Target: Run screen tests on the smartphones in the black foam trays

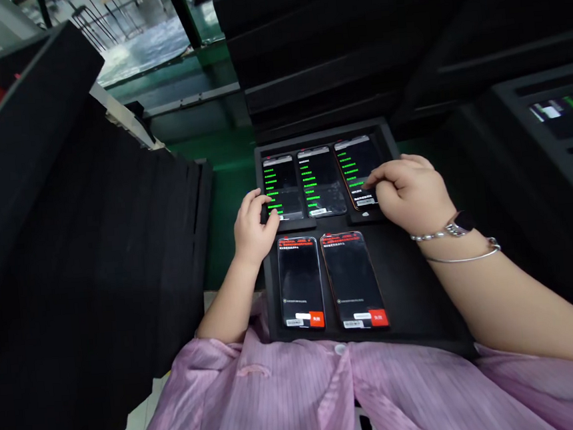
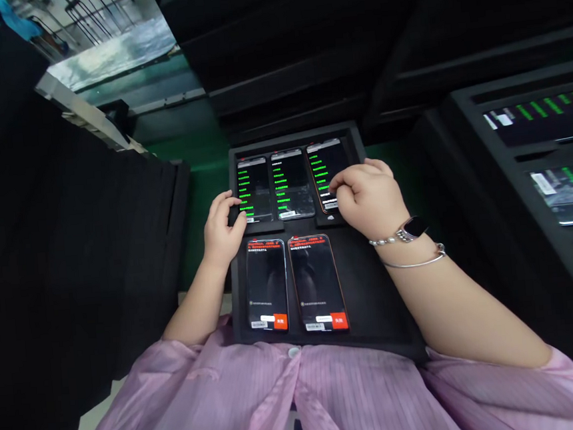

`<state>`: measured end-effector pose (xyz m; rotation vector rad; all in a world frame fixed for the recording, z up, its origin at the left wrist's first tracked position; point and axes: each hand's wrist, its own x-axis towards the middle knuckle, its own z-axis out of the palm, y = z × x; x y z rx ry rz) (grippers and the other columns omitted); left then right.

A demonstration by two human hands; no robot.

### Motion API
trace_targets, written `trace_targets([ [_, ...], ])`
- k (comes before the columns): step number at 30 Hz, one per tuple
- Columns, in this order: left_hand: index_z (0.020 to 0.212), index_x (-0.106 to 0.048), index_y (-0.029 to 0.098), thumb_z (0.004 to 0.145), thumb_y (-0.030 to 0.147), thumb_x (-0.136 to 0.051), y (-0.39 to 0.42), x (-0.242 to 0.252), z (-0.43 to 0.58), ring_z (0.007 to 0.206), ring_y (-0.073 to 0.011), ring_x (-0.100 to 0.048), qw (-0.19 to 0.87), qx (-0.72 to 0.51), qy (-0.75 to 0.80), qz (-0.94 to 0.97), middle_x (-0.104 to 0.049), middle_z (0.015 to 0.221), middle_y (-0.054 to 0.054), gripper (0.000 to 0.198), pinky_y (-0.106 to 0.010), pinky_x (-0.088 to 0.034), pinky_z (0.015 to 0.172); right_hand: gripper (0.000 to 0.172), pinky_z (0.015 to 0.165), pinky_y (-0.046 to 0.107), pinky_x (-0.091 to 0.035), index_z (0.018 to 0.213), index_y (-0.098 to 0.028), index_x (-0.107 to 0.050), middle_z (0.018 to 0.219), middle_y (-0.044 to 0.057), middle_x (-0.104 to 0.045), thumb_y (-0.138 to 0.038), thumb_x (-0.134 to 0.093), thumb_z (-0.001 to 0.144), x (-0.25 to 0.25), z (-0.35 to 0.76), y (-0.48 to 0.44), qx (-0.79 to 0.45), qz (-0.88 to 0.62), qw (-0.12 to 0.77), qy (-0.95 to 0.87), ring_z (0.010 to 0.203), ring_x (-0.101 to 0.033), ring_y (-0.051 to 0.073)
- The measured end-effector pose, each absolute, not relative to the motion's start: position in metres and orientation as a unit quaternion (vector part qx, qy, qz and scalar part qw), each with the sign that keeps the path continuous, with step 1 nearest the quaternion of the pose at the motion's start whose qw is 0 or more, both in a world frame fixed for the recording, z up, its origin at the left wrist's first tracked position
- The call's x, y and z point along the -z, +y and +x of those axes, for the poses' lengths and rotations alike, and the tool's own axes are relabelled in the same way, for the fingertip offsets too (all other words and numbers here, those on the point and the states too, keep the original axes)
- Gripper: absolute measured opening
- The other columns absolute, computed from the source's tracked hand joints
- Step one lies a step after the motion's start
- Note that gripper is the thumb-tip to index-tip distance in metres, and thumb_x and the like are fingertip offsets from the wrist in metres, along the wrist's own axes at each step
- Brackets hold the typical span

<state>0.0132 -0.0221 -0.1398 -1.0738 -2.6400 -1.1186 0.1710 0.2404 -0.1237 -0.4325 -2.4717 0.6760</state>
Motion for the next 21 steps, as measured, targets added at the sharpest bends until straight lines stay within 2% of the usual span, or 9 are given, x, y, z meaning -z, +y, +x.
trace_targets([
  [11,0.111,-0.067,0.020,0.092,0.021,-0.061,-0.025,0.142,0.013,0.133,-0.0263,-0.061,0.048,0.387,-0.847,-0.362,-0.063,0.140,-0.012,0.020,-0.041,-0.051,0.111,0.025,0.117,0.054,-0.043,0.079,-0.027,-0.065,0.086,0.003,-0.075,-0.021,-0.041,0.085,0.122,0.172,0.238,-0.255,-0.184,0.255,-0.914,0.087,-0.071,0.026],
  [18,0.112,-0.064,0.021,0.094,0.023,-0.060,-0.021,0.153,0.005,0.133,-0.0257,-0.059,0.061,0.424,-0.826,-0.365,-0.062,0.137,-0.012,0.019,-0.042,-0.052,0.111,0.024,0.110,0.051,-0.049,0.080,-0.021,-0.069,0.081,0.007,-0.074,-0.020,-0.046,0.087,0.127,0.170,0.245,-0.222,-0.119,0.304,-0.919,0.085,-0.069,0.024],
  [21,0.125,-0.057,0.024,0.097,0.031,-0.060,-0.028,0.168,0.014,0.133,-0.0247,-0.058,0.023,0.490,-0.806,-0.331,-0.057,0.142,-0.011,0.029,-0.040,-0.055,0.106,0.022,0.106,0.050,-0.051,0.088,-0.020,-0.070,0.089,0.009,-0.075,-0.018,-0.049,0.091,0.116,0.185,0.236,-0.211,-0.067,0.345,-0.912,0.093,-0.070,0.025],
])
